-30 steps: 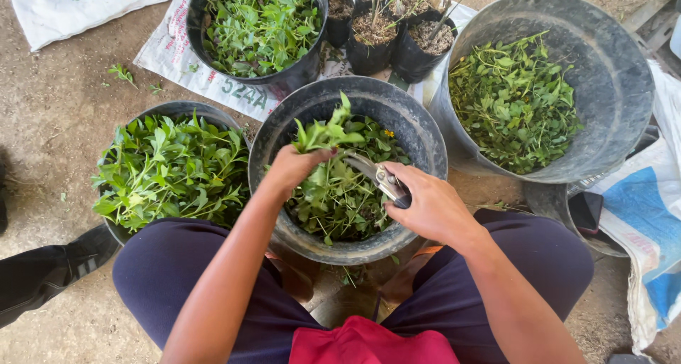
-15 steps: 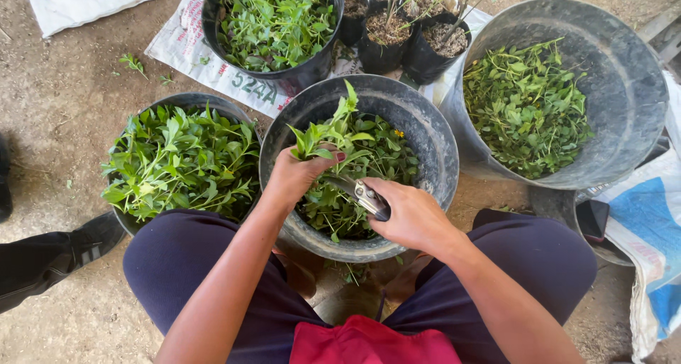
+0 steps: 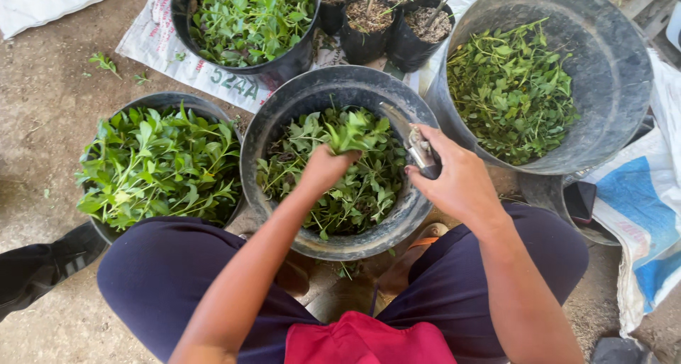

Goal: The person sits on the ground and uses pruning shears to trim green leafy plants. They pick up stems from a central bucket, cut off sections, and place the trimmed pieces into a separate bucket to the left.

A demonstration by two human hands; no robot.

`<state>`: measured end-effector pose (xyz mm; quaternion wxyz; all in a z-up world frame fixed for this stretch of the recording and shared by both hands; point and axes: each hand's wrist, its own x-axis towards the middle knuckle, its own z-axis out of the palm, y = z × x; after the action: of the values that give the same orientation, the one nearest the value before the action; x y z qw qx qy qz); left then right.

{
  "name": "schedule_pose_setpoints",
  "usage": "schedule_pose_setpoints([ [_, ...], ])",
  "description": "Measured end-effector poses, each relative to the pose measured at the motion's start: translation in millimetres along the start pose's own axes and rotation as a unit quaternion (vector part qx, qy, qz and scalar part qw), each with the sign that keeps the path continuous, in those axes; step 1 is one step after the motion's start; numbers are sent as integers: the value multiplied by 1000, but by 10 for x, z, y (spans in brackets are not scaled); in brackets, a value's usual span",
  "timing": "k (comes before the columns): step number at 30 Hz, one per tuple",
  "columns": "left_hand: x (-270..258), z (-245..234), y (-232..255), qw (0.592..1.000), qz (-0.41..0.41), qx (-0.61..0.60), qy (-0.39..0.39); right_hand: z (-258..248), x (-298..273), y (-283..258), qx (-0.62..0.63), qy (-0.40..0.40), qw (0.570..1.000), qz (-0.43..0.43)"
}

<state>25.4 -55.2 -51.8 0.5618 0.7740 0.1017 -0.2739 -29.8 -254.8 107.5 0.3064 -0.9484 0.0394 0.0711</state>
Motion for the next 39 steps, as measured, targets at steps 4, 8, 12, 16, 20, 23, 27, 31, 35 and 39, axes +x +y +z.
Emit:
schedule_pose_setpoints([
  [4,408,421,-444,980,82,177,-31,89,8,115,-26,-12,1000,7],
  [8,904,668,-996,879,139,456,18,118,21,83,-39,-28,999,8],
  [12,867,539,-981,862,170,471,77,110,41,74,-36,-47,998,15],
  [16,370,27,-333,940,132,313,40,27,11,26,3,-70,997,32],
  [20,-271,-528,239,991,103,82,21,70,18,64,102,-74,991,37],
  [23,-624,-744,485,987,88,-134,12,128,24,36,172,-88,981,6],
  [27,-789,-764,465,963,105,-247,24,245,22,0,235,-131,963,-33],
  [31,-704,-716,277,949,137,-282,14,238,-62,-103,201,-146,968,-41],
  [35,-659,-799,139,960,103,-261,8,229,-107,-156,78,-108,991,-15],
  [39,-636,-748,58,966,73,-250,4,312,-83,-59,49,-106,993,23],
])
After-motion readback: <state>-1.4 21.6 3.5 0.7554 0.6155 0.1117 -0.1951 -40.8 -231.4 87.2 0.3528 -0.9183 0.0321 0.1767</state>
